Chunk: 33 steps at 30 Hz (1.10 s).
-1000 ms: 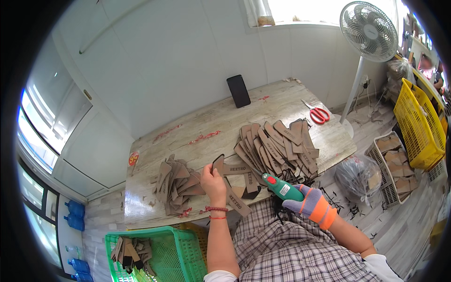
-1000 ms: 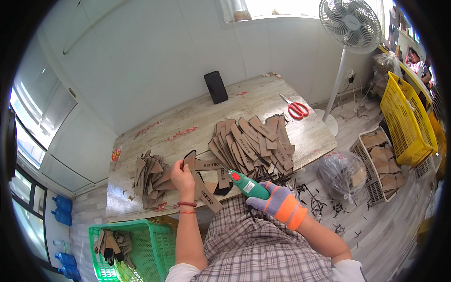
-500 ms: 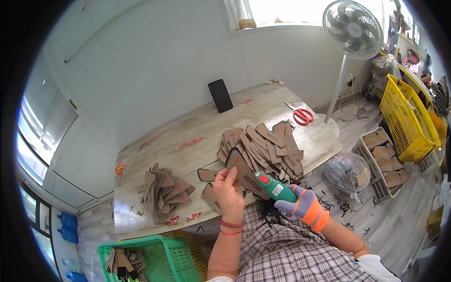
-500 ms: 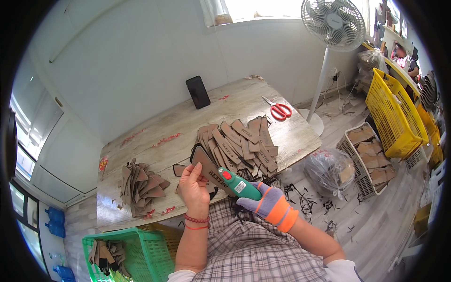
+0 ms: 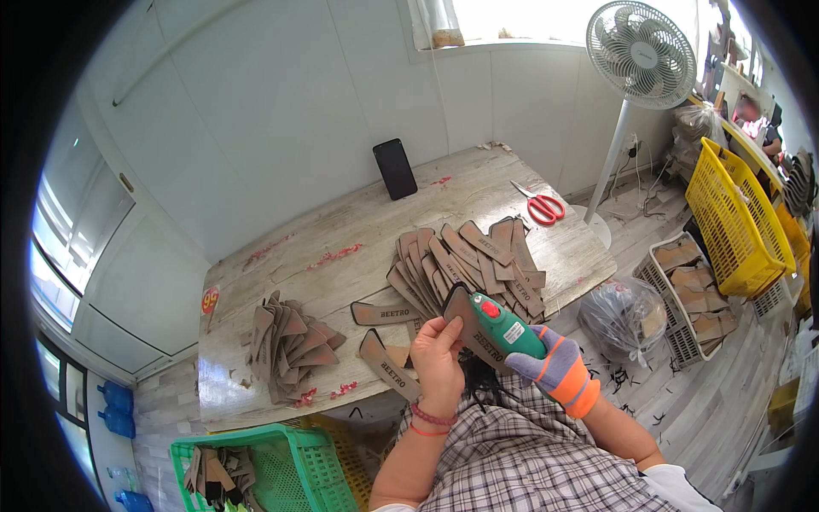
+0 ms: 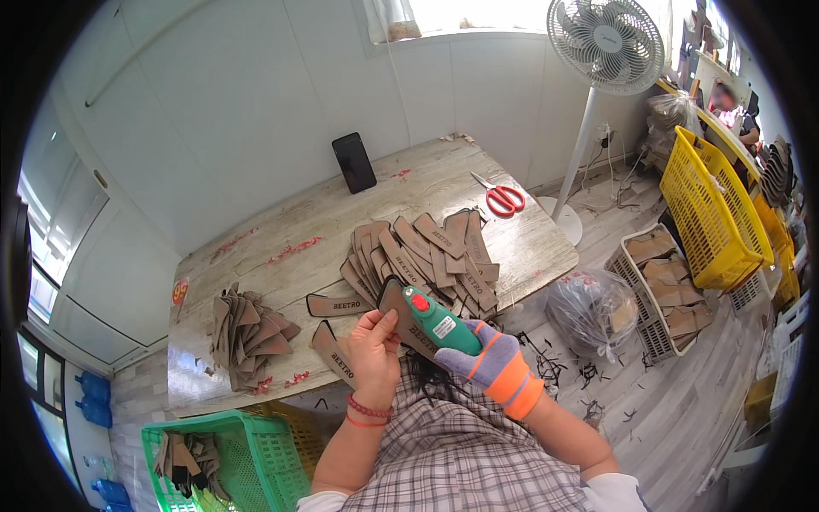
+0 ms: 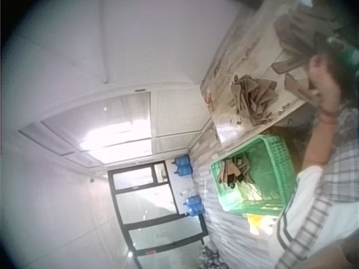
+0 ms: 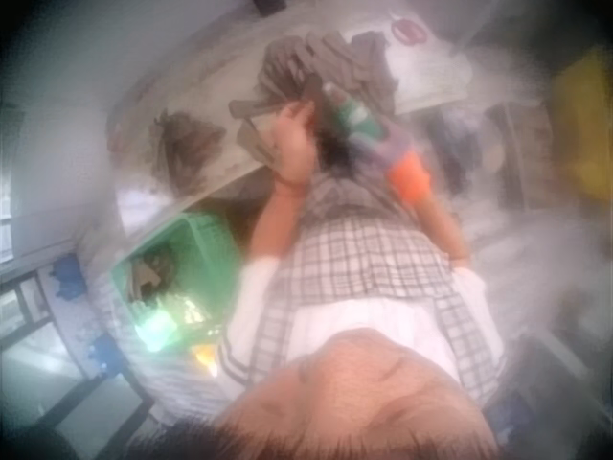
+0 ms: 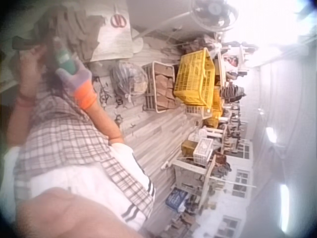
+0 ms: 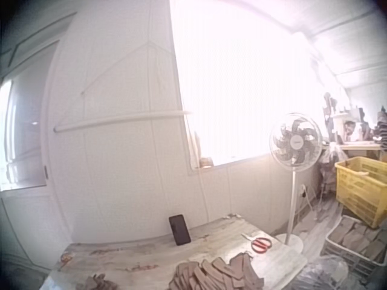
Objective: The person repeatedly picks up small cardboard pieces from a table, applies hot glue along their edges using a glue gun, and places them back on the table. The process is continuous and repetitive throughout the clip.
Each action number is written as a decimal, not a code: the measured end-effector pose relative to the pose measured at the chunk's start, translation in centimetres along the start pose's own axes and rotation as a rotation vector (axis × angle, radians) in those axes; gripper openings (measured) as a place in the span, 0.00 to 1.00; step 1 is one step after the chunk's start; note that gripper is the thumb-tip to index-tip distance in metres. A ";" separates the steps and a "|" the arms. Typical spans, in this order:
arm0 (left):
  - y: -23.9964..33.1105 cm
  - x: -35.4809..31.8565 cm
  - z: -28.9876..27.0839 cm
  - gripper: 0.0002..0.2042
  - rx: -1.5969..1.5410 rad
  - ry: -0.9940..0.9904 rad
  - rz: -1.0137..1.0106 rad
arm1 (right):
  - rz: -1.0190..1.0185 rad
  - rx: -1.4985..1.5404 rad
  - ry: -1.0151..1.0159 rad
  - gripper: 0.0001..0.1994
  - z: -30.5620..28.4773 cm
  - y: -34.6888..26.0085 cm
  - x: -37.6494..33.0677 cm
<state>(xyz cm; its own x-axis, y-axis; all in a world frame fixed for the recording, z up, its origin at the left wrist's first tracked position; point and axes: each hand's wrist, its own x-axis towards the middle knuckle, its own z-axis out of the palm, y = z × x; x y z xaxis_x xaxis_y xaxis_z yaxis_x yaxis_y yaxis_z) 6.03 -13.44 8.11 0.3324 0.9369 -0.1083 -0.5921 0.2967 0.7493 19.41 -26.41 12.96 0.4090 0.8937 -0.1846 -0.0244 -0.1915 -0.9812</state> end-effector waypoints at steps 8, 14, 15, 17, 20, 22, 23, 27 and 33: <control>1.3 -0.1 -0.2 0.05 0.167 0.040 0.139 | 0.030 0.012 -0.033 0.28 -0.7 0.2 -0.2; 1.9 0.6 -0.8 0.06 0.203 0.009 0.174 | 0.007 -0.024 -0.030 0.29 -0.7 0.5 -0.2; 2.1 0.5 -0.7 0.07 0.216 0.002 0.179 | -0.002 -0.019 -0.027 0.29 -0.8 0.8 -0.1; 2.3 0.6 -0.8 0.06 0.261 -0.009 0.193 | -0.014 -0.035 -0.038 0.29 -0.9 1.0 0.0; 2.9 0.6 -1.1 0.06 0.354 -0.028 0.221 | -0.020 -0.063 -0.064 0.28 -1.1 0.7 -0.1; 3.7 0.6 -1.1 0.06 0.407 -0.056 0.235 | -0.011 -0.059 -0.080 0.28 -1.2 0.4 -0.2; 3.9 0.7 -1.2 0.05 0.430 -0.077 0.241 | -0.002 -0.046 -0.086 0.28 -1.2 0.3 -0.2; 5.0 1.3 -2.1 0.05 0.551 -0.142 0.260 | 0.017 -0.080 -0.132 0.24 -1.4 -0.5 -0.5; 7.3 1.9 -2.5 0.05 0.798 -0.238 0.305 | 0.024 -0.150 -0.150 0.25 -1.5 -1.1 -0.7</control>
<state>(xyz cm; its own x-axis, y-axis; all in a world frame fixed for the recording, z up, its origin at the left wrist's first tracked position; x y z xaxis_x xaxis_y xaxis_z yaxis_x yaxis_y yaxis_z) 0.47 -9.06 11.71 0.4400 0.8646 0.2426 -0.0204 -0.2604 0.9653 20.48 -27.43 14.22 0.2690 0.9364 -0.2252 0.1082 -0.2617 -0.9591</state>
